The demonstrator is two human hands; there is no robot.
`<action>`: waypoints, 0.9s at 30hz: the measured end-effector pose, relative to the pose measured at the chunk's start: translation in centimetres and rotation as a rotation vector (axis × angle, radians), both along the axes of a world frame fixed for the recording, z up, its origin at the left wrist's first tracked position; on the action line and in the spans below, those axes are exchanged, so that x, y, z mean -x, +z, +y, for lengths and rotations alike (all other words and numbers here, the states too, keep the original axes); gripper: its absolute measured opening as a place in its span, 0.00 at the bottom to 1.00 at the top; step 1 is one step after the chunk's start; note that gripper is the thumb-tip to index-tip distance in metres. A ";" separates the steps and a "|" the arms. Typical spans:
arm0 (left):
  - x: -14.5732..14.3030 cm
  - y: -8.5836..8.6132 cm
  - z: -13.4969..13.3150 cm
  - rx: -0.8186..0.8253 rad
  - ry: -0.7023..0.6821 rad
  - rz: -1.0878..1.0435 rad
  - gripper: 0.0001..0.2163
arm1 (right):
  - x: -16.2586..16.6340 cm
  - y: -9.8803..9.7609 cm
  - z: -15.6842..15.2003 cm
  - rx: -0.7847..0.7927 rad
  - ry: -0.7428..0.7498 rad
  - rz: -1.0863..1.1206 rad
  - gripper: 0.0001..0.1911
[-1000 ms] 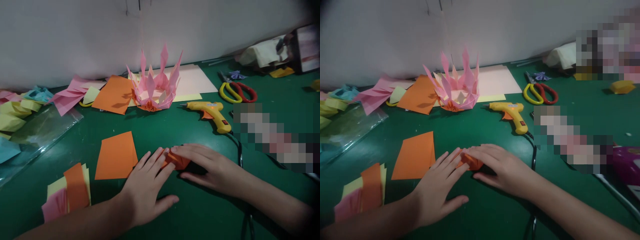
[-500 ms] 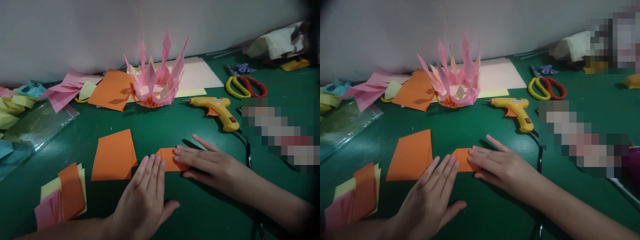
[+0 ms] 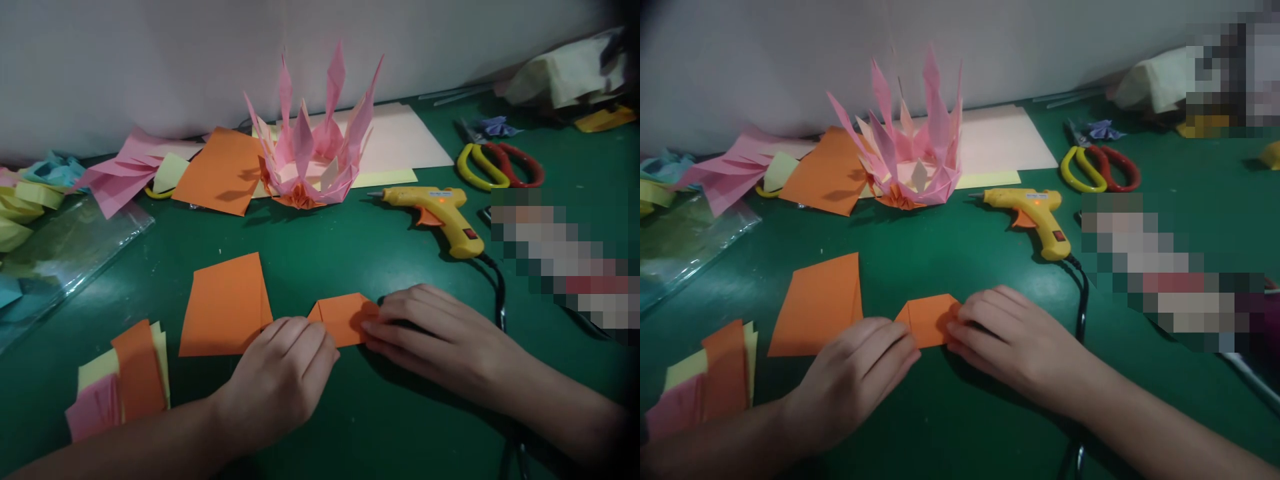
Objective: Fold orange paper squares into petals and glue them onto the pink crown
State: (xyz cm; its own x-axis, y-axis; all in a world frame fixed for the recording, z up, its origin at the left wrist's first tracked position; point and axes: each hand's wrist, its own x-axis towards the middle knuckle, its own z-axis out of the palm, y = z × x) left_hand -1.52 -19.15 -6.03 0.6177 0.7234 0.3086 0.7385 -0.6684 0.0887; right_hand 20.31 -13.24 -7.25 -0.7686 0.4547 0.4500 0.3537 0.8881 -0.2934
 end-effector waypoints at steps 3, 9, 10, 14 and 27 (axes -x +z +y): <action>0.0 -0.1 0.1 0.059 -0.052 0.016 0.10 | -0.2 -0.1 -0.1 0.001 0.020 0.003 0.05; 0.1 -0.1 0.0 0.086 -0.052 -0.015 0.09 | -0.4 0.0 -0.2 -0.083 0.031 -0.023 0.05; 0.1 -0.1 0.1 0.088 -0.043 -0.031 0.08 | -0.3 0.0 -0.1 -0.066 0.013 -0.032 0.04; 0.2 0.2 0.7 0.157 0.021 -0.133 0.07 | 0.5 -0.1 -0.2 0.085 -0.076 0.000 0.04; 0.1 -0.2 1.2 0.172 0.163 -0.261 0.05 | 1.4 -0.4 -0.3 0.211 -0.281 0.024 0.09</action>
State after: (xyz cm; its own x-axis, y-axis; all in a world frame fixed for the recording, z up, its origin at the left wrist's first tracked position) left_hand -1.66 -17.90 -6.27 0.4057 0.8614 0.3058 0.7718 -0.5020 0.3902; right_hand 18.92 -13.53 -7.65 -0.5901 0.7321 0.3404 0.5668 0.6759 -0.4712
